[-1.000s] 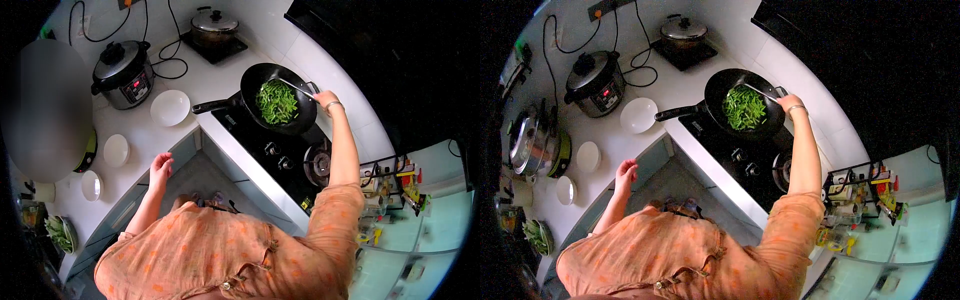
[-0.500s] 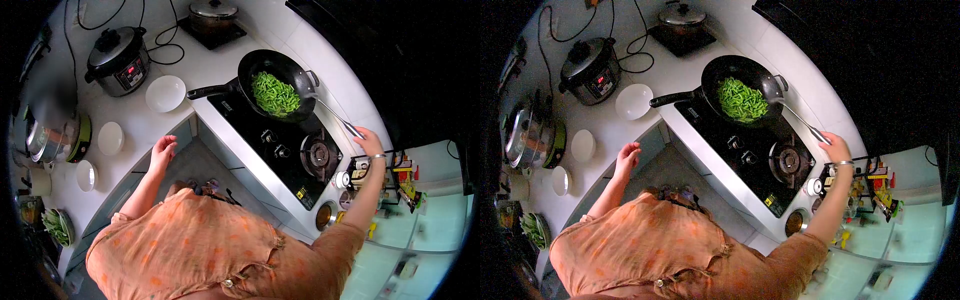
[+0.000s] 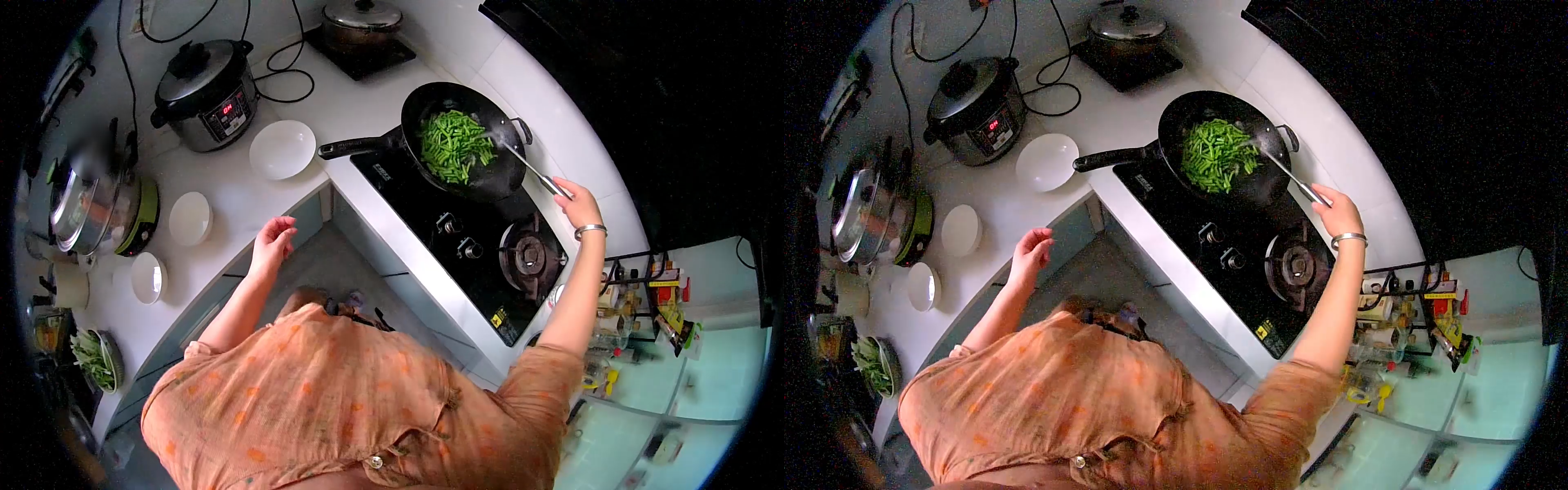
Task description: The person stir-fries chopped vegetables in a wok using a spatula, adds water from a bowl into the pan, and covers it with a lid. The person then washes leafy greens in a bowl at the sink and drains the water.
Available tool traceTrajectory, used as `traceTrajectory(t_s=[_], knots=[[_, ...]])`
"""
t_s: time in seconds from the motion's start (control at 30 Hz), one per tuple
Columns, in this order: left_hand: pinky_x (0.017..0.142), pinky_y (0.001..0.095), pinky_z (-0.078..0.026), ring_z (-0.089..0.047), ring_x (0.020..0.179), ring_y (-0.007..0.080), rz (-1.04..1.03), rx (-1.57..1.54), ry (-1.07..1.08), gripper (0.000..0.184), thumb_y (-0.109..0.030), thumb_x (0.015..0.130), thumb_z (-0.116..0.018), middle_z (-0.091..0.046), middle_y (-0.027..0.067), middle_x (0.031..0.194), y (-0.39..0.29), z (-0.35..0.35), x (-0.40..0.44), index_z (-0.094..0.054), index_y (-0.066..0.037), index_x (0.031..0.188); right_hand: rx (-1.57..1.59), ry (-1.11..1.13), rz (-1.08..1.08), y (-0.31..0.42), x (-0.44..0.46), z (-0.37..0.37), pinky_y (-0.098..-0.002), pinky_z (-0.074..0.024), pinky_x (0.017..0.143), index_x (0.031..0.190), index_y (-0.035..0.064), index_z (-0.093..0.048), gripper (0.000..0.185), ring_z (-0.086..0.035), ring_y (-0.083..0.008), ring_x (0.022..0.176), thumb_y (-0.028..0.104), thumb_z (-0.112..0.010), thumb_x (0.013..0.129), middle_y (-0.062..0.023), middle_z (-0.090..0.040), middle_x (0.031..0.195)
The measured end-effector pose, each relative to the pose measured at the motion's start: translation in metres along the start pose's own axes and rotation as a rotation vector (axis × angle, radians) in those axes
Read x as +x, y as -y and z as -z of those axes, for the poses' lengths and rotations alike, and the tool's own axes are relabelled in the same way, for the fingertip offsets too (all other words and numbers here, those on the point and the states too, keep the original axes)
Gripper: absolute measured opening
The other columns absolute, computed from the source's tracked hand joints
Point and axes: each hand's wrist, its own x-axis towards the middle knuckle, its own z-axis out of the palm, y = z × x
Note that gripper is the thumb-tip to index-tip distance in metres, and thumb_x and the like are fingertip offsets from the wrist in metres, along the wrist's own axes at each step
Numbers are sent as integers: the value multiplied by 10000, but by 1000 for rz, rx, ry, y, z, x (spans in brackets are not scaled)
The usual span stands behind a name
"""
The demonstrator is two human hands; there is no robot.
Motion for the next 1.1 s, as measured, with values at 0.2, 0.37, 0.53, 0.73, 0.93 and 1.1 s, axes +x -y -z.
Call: traceTrajectory(t_s=[0.2,0.37,0.53,0.73,0.93,1.1], knots=[[465,184,-342,-424,541,38,-20,13,48,177,-89,823,-558,-556,-19,812,0,-2,1,-547,-82,1000,56,-134,87,2,-1,-89,-311,-425,865,1178,150,-542,376,-572,-268,991,120,-563,805,-130,-587,1101],[470,180,-339,-418,541,37,-4,14,32,181,-92,822,-557,-551,-27,815,0,2,5,-546,-83,1003,-142,-105,-58,29,-60,-55,-333,-454,796,1167,249,-548,375,-592,-283,917,179,-577,799,-141,-598,1038],[470,180,-333,-414,544,36,15,42,7,179,-96,823,-554,-548,-31,810,-4,9,7,-545,-85,1001,-47,-134,16,-11,-80,-10,-315,-451,800,1129,148,-583,350,-608,-245,910,80,-577,785,-123,-617,1035],[477,181,-334,-415,551,34,-7,66,84,173,-100,833,-542,-545,-29,811,-3,0,10,-544,-84,1006,-180,-141,-10,26,-77,-34,-339,-456,761,1128,254,-579,341,-596,-286,885,198,-586,792,-149,-611,986],[475,183,-334,-416,549,41,1,31,73,178,-98,837,-537,-543,-14,804,-6,-5,10,-536,-68,1012,34,-230,-42,34,-49,-73,-337,-453,761,1141,239,-569,335,-594,-286,888,200,-574,808,-134,-613,992],[483,184,-339,-418,552,46,-17,40,70,174,-99,837,-536,-542,-13,804,-2,2,10,-534,-67,1008,-28,-142,-72,-1,-51,-87,-323,-448,799,1152,205,-564,340,-588,-270,947,179,-571,813,-122,-600,1052]])
